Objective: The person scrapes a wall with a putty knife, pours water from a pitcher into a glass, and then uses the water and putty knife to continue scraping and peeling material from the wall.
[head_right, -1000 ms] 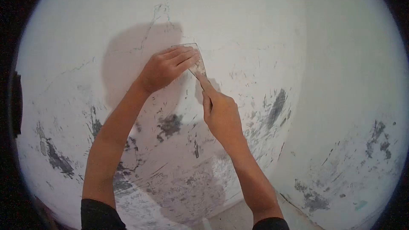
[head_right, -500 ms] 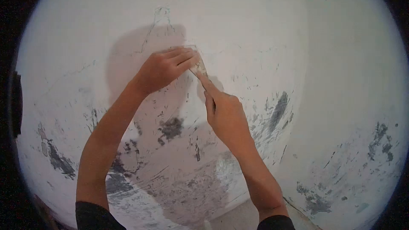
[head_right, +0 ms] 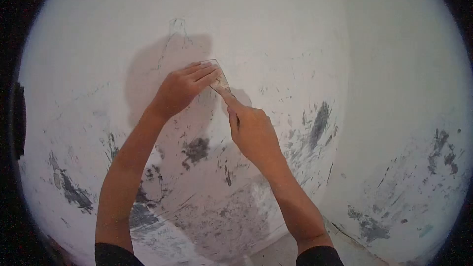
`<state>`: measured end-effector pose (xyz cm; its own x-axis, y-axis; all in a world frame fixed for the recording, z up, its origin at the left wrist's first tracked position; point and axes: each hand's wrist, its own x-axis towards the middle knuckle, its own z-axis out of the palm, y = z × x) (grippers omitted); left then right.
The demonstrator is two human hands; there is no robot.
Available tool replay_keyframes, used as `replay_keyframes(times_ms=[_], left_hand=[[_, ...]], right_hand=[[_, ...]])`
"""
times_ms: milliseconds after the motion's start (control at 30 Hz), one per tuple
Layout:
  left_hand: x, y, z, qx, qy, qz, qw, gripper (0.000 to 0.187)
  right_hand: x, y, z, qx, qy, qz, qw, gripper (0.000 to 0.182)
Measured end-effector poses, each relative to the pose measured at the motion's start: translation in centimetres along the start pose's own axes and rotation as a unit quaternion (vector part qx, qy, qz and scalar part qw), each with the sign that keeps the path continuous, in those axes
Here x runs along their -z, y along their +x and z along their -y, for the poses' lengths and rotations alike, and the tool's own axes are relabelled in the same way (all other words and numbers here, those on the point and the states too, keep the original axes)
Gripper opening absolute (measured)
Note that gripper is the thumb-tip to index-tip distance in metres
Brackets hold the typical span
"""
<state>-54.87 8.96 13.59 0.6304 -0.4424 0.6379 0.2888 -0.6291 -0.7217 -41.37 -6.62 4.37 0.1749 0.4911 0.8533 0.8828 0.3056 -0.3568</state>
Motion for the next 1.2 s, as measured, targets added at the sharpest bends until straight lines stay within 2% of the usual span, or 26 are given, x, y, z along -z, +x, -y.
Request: replay_keyframes(times_ms=[133, 167, 200, 333, 467, 633, 700, 800, 1033, 1100, 1200], left_hand=[[-0.2, 1.2, 0.5, 0.013, 0.009, -0.021, 1.0, 0.031], [-0.1, 0.9, 0.3, 0.008, 0.01, 0.004, 1.0, 0.031], [-0.1, 0.7, 0.2, -0.001, 0.011, 0.031, 0.999, 0.031], [-0.5, 0.6, 0.3, -0.018, -0.004, -0.003, 1.0, 0.032], [-1.0, 0.1, 0.3, -0.062, 0.023, 0.019, 0.998, 0.033], [-1.0, 0.1, 0.0, -0.089, 0.068, 0.027, 0.993, 0.034], [-0.7, 0.4, 0.3, -0.081, 0.056, 0.012, 0.995, 0.033], [-0.6, 0.9, 0.2, -0.083, 0.053, 0.024, 0.995, 0.032], [-0.7, 1.1, -1.0, -0.06, 0.051, 0.042, 0.996, 0.033], [-0.7, 1.0, -0.5, -0.06, 0.062, 0.01, 0.996, 0.035], [-0.6, 1.1, -1.4, -0.051, 0.049, 0.032, 0.997, 0.036]], right_hand=[[0.7, 1.1, -0.2, -0.025, 0.001, -0.026, 0.999, 0.049], [0.7, 0.9, -0.3, -0.023, -0.001, -0.027, 0.999, 0.049], [0.6, 0.2, -0.3, -0.018, -0.019, -0.024, 0.999, 0.048], [-0.3, -0.1, -1.3, 0.013, -0.022, -0.043, 0.999, 0.051], [-1.0, -1.0, -2.4, 0.032, -0.027, -0.026, 0.999, 0.055], [-2.1, -1.2, -3.2, 0.011, -0.015, -0.037, 0.999, 0.053], [-2.4, -0.6, -3.4, 0.053, -0.02, -0.059, 0.997, 0.053], [-1.3, -0.6, -3.1, 0.021, 0.036, -0.034, 0.999, 0.052], [0.2, -0.5, -3.3, 0.002, 0.029, -0.007, 1.0, 0.05], [-0.6, 0.2, -4.0, 0.075, 0.024, -0.048, 0.996, 0.05], [0.2, -1.0, -3.6, 0.029, 0.027, -0.031, 0.999, 0.048]])
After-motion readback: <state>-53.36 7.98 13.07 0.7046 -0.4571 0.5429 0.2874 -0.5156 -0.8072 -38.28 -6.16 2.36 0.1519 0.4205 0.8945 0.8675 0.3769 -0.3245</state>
